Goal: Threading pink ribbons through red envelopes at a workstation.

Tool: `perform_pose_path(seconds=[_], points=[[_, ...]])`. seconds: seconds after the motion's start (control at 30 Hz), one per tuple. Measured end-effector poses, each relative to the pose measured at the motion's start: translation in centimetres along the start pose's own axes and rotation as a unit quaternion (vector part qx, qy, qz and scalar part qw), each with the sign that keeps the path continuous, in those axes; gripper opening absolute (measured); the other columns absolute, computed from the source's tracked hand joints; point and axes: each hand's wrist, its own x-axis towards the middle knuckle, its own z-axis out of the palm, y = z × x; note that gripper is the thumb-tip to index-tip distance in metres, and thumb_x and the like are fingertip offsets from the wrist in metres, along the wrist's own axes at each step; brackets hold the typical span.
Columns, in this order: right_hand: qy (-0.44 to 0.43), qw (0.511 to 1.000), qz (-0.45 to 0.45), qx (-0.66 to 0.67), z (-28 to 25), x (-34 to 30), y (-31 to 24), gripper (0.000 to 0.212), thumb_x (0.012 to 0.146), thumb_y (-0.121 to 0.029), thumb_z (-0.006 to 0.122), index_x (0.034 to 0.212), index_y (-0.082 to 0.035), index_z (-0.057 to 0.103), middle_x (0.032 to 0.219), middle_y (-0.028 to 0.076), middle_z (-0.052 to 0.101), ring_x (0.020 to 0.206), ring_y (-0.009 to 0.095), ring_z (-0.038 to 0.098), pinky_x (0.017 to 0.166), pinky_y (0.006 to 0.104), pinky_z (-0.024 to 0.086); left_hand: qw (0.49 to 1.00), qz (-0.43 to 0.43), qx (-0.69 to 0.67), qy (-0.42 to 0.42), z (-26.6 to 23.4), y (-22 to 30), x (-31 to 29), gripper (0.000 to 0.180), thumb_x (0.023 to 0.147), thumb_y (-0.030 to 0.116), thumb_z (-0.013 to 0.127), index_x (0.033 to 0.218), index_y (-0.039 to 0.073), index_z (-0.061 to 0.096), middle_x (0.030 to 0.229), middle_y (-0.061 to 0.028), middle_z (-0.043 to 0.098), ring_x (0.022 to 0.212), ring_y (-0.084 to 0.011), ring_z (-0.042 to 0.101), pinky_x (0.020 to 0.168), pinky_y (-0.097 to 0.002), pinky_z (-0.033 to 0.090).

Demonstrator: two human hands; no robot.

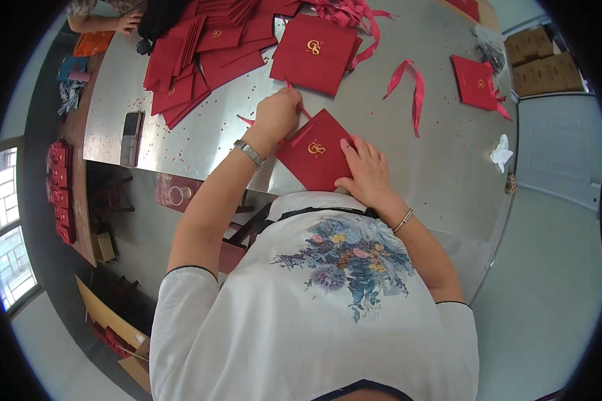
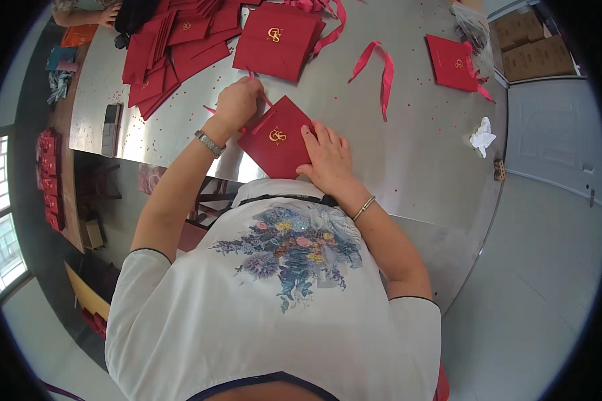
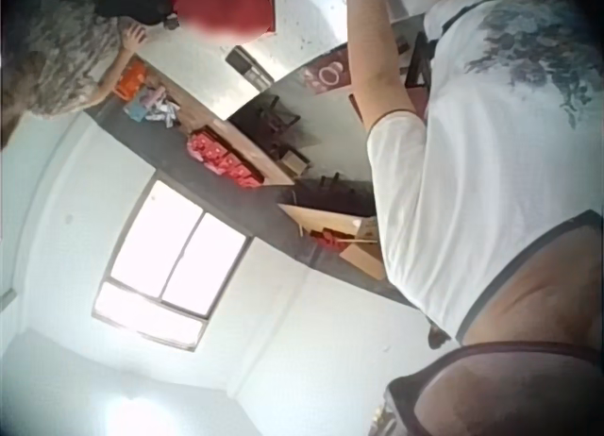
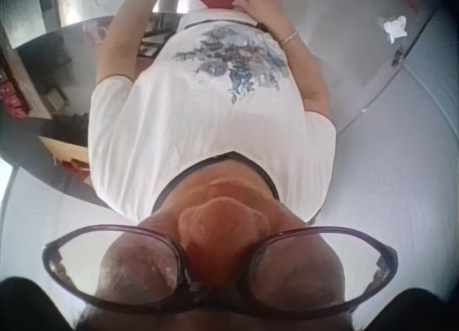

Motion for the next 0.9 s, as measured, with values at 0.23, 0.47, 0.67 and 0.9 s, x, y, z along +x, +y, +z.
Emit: perform_pose_path(seconds=[0.23,0.47,0.67,0.9], points=[[0.002,1.0,-0.005,0.002,0.1,0.1,0.3,0.083,0.064,-0.029,0.08,0.135,-0.006,0.043,0.138,0.012,0.04,0.127,0.028,0.039,0.099,0.0443,0.033,0.998,-0.033,-0.043,0.038,0.9,-0.2,0.1,0.016,0.082,0.01,0.055,0.093,0.01,0.066,0.097,-0.0142,0.065,0.087,-0.0339,0.064,0.074,-0.0425,0.052],[0.001,1.0,0.01,0.017,-0.1,-0.1,0.8,0.084,0.064,-0.031,0.08,0.136,-0.008,0.043,0.138,0.012,0.039,0.128,0.028,0.038,0.1,0.0449,0.032,0.976,-0.06,-0.188,0.092,1.2,1.8,-2.6,0.018,0.085,0.016,0.059,0.095,0.003,0.066,0.092,-0.019,0.065,0.088,-0.0362,0.061,0.079,-0.0409,0.049],[-0.006,0.996,-0.015,0.085,-0.6,0.2,1.5,0.074,0.068,-0.029,0.077,0.132,-0.005,0.048,0.137,0.016,0.043,0.127,0.034,0.04,0.103,0.0442,0.033,0.989,-0.042,-0.141,0.035,1.4,2.7,-4.1,0.016,0.08,0.014,0.064,0.09,0.003,0.062,0.089,-0.0178,0.062,0.085,-0.0356,0.06,0.074,-0.0447,0.049],[0.21,0.975,0.067,0.018,-5.1,1.7,11.9,0.032,0.082,0.0,0.054,0.111,-0.009,0.064,0.122,0.014,0.057,0.114,0.032,0.053,0.097,0.0392,0.044,0.992,-0.03,-0.118,0.029,1.1,2.8,-3.8,0.012,0.079,0.008,0.065,0.082,0.0,0.056,0.079,-0.015,0.064,0.073,-0.0303,0.063,0.063,-0.0401,0.049]])
